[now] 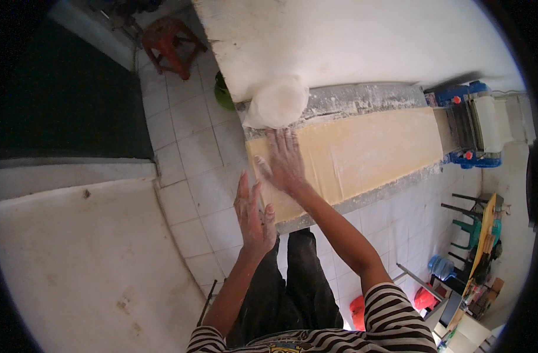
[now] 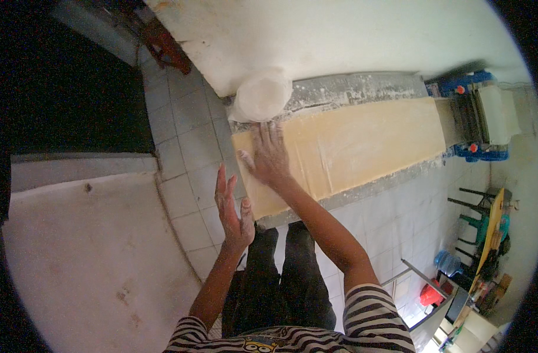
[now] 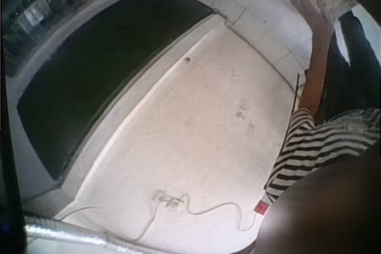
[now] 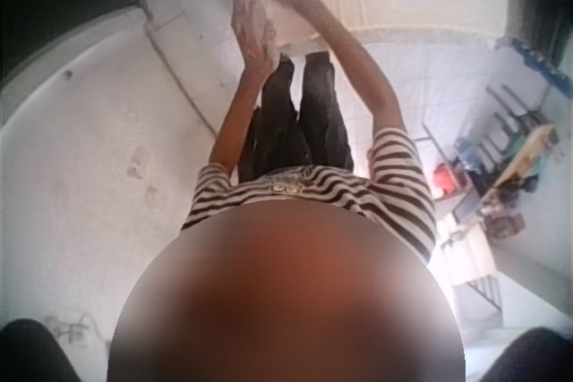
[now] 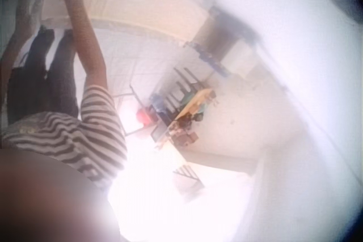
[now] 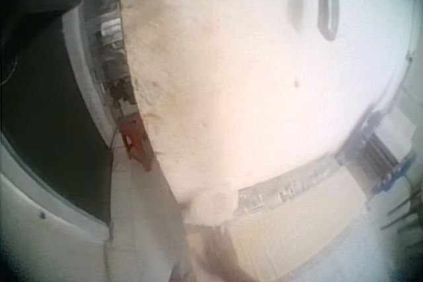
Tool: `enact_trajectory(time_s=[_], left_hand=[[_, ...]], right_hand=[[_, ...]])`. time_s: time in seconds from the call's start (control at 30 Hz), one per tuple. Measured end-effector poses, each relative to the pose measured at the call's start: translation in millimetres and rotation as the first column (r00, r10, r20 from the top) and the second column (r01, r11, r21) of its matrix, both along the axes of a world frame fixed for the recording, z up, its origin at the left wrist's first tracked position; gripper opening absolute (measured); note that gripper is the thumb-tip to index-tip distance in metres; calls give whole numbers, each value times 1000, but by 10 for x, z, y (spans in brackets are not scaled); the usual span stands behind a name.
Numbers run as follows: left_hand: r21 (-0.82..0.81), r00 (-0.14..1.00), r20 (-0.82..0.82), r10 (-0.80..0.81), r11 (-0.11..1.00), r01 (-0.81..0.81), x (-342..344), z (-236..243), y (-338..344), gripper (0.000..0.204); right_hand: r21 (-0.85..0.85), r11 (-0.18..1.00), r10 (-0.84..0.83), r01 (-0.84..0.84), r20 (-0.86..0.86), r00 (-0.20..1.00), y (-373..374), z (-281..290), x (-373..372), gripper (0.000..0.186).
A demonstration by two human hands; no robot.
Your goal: The person feeds a sheet of dough through a dough sheeter multiple times, dusting it with flour between passes. Then the person uses a round metal cutter to cut circular pieces from the sheet on a stainless steel table.
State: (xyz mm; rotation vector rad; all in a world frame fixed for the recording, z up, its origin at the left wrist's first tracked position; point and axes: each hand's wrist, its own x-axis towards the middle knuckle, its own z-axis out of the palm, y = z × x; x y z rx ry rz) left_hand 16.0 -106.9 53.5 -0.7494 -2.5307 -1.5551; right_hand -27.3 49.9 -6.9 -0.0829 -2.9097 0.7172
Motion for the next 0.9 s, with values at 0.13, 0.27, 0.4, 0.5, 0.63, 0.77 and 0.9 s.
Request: enact_trajectory(time_s=[0.13,0.27,0.4,0.5,0.63,0.77,0.9], left_hand=[[-178,986,25,-162,970,164,-250,-82,337,62],[-573,988,-39,-147,813,98,-445,-339,505,65],[-670,998,-34,-54,742,17,-431,-508,507,66],[-663,995,-90,-44,748,-27,-405,-534,497,68],[-696,994,-92,-60,717,-21,-424,-522,512,68],[-711,990,-119,-69,702,-36,-423,-532,516,69],[-744,990,-126,-68,666,-49,-393,-517,524,70]], right_hand=[[202,974,98,-100,16,995,-86,-231,263,88],[59,997,31,-39,125,992,213,-131,861,82],[217,960,-200,179,78,977,966,36,1088,79],[270,914,-316,302,6,949,1337,39,1014,79],[202,965,-166,166,-17,986,1264,-37,889,79],[94,990,98,-105,76,992,1195,-83,555,80],[151,988,-2,17,-100,995,1285,-92,138,81]])
